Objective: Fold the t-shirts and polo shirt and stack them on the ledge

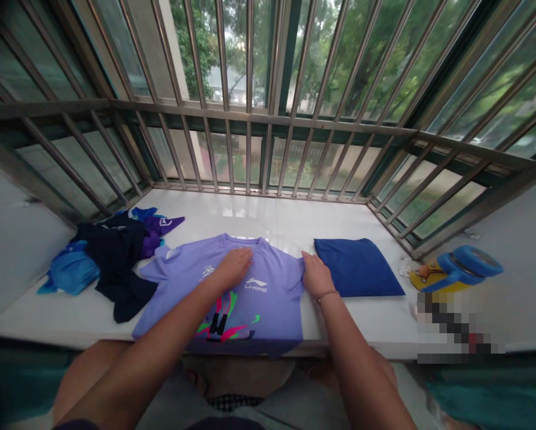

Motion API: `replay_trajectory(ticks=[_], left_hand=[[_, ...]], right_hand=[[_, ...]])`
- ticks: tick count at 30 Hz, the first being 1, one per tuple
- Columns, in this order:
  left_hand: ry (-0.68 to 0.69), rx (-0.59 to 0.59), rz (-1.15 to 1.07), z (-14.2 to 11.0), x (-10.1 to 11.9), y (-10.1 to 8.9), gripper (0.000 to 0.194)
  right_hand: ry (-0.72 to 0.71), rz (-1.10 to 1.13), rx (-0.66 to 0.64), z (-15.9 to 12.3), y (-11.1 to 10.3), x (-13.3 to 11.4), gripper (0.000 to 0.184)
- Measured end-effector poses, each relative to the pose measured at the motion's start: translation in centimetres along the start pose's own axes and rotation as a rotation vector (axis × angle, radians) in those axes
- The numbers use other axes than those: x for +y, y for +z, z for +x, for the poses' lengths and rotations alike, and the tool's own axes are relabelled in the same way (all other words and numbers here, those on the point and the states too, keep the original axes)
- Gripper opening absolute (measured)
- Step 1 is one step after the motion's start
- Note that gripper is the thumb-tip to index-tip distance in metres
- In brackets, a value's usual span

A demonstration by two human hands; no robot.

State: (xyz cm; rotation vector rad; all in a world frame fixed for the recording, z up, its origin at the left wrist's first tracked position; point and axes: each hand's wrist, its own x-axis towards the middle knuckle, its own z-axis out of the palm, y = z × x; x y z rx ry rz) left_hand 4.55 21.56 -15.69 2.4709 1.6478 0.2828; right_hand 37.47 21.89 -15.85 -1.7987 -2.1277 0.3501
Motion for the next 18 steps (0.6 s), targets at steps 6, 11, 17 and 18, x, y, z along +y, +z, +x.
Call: replay_trajectory(ticks=[6, 11, 17, 18], left_hand=[[-0.015, 0.010, -0.057, 4.8, 0.5, 2.3, 0.054], [-0.020, 0.022, -0.073, 4.9, -0.4, 3.6, 0.057], [-0.021, 0.019, -0.079, 4.9, -0.2, 3.5, 0.060], [-0.019, 0.019, -0.085, 4.9, -0.2, 3.5, 0.060]], right_hand=[[0.035, 0.250, -0.121, 2.7, -3.0, 2.3, 0.013], [0.186, 0.576, -0.015, 0.4, -2.9, 2.7, 0.048], [0.389, 0.806, -0.036, -1.0, -1.9, 1.9, 0.060], [0.396, 0.814, -0.082, -0.9, -2.2, 1.9, 0.058]])
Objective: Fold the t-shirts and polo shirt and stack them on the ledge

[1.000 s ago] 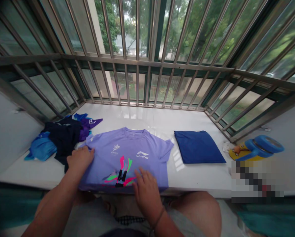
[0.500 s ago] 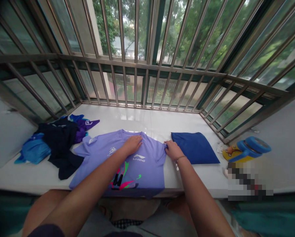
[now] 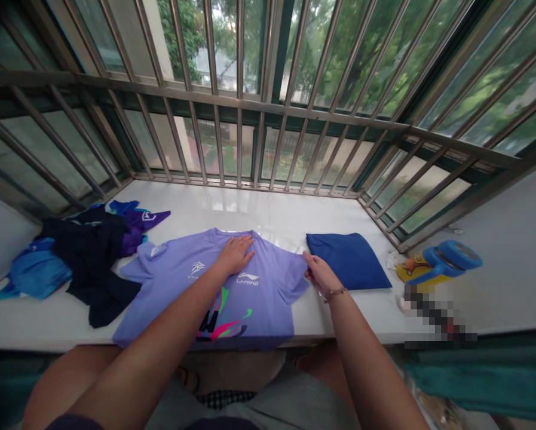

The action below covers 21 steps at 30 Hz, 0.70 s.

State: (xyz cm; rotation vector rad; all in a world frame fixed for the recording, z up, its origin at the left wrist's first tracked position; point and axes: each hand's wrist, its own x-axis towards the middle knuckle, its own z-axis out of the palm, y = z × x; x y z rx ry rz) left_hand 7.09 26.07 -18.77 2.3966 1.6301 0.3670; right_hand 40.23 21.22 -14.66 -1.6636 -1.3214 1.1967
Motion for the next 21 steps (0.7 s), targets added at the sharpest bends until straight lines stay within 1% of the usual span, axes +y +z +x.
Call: replay_trajectory(ticks=[3, 5, 6, 8, 13, 16, 17, 18, 19, 21], left_hand=[[-0.001, 0.012, -0.006, 0.0, 0.0, 0.0, 0.059], [-0.006, 0.022, -0.007, 0.0, 0.0, 0.1, 0.059], [-0.008, 0.023, -0.008, 0.1, -0.1, 0.2, 0.059], [-0.005, 0.022, -0.013, 0.1, -0.2, 0.4, 0.060], [0.003, 0.023, -0.015, 0.2, -0.3, 0.4, 0.061], [-0.004, 0.031, -0.014, 0.1, -0.1, 0.3, 0.060], [-0.007, 0.032, -0.014, 0.1, -0.1, 0.2, 0.060], [-0.009, 0.034, -0.014, 0.1, -0.1, 0.2, 0.060], [-0.010, 0.037, -0.015, 0.1, -0.1, 0.2, 0.060], [-0.006, 0.043, -0.017, 0.1, -0.1, 0.3, 0.060]], right_hand=[[0.011, -0.091, -0.132, 0.2, -0.9, -0.9, 0.053], [-0.013, -0.158, -0.144, 0.3, -1.6, -1.4, 0.045], [-0.023, -0.176, -0.122, 0.3, -1.8, -1.5, 0.043], [-0.051, -0.165, -0.038, 0.4, -1.9, -1.4, 0.044], [-0.114, -0.110, 0.204, 0.4, -0.8, -0.8, 0.061], [-0.124, -0.155, 0.296, 0.2, -0.3, -0.9, 0.060], [-0.123, -0.167, 0.300, 0.0, -0.3, -1.1, 0.059], [-0.107, -0.174, 0.268, -0.2, -0.4, -1.3, 0.059], [-0.078, -0.180, 0.196, -0.4, -0.6, -1.5, 0.058], [0.011, -0.213, -0.035, -1.0, -1.2, -1.9, 0.054]])
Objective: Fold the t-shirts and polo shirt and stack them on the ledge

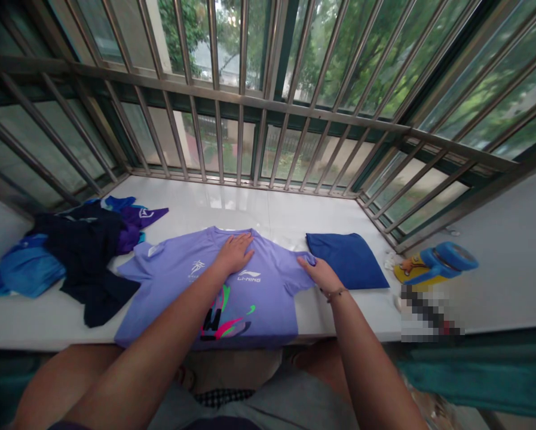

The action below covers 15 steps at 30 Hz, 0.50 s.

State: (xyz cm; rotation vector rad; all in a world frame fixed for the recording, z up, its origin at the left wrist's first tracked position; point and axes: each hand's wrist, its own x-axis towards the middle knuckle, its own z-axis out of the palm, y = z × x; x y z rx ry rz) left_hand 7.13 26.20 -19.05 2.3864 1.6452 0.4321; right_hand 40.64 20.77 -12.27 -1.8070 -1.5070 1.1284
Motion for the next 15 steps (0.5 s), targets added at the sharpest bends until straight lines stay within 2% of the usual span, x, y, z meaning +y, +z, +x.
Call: replay_trajectory(ticks=[2, 4, 7, 10, 13, 15], left_hand=[[0.005, 0.000, -0.001, 0.0, 0.0, 0.1, 0.060], [0.004, -0.002, -0.004, 0.0, -0.1, 0.1, 0.060], [0.001, 0.004, -0.010, 0.0, -0.1, 0.2, 0.060], [0.001, 0.004, -0.014, 0.0, -0.1, 0.3, 0.060], [0.000, -0.008, -0.018, 0.0, -0.1, 0.3, 0.061], [-0.003, -0.013, -0.017, 0.0, 0.0, 0.2, 0.062]], right_hand=[[0.057, -0.064, -0.229, -0.6, -0.8, -0.1, 0.051], [0.053, -0.100, -0.283, -1.2, -1.5, 0.0, 0.052], [-0.036, -0.019, -0.094, -1.9, -1.6, 0.4, 0.056], [-0.109, 0.128, 0.115, -2.5, -0.4, 0.9, 0.058], [-0.107, 0.197, 0.228, -2.8, 1.3, 1.2, 0.059], [-0.109, 0.157, 0.305, -3.0, 2.3, 1.1, 0.057]])
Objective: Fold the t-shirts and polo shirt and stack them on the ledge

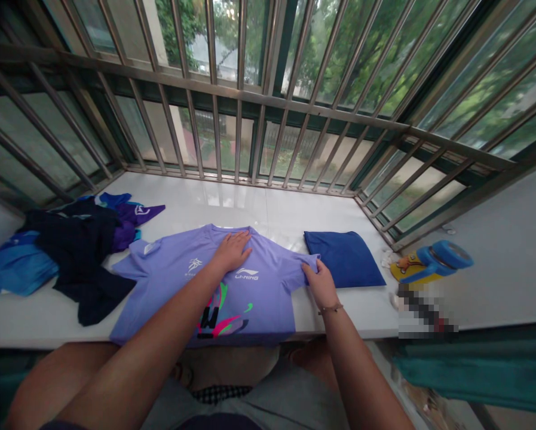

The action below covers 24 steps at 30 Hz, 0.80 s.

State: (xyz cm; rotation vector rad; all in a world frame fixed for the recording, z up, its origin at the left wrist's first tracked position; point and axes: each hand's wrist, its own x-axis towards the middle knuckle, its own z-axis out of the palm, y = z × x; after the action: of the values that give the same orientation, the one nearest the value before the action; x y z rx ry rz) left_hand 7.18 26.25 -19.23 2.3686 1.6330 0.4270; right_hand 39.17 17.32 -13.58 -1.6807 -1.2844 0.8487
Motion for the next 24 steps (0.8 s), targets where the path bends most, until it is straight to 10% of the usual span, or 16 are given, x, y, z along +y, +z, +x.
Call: replay_trajectory(ticks=[5, 11, 24], left_hand=[[-0.001, 0.007, 0.002, 0.0, 0.0, -0.1, 0.063], [-0.010, 0.019, -0.022, 0.3, -0.3, 0.1, 0.056], [0.005, 0.167, -0.215, 0.9, -1.5, -0.5, 0.050]], right_hand=[[-0.358, -0.375, -0.001, -2.7, 1.6, -1.6, 0.032], [-0.960, -0.727, -0.472, -8.1, 4.5, -4.0, 0.019], [-0.977, -0.750, -0.718, -14.5, 7.6, -2.0, 0.019]])
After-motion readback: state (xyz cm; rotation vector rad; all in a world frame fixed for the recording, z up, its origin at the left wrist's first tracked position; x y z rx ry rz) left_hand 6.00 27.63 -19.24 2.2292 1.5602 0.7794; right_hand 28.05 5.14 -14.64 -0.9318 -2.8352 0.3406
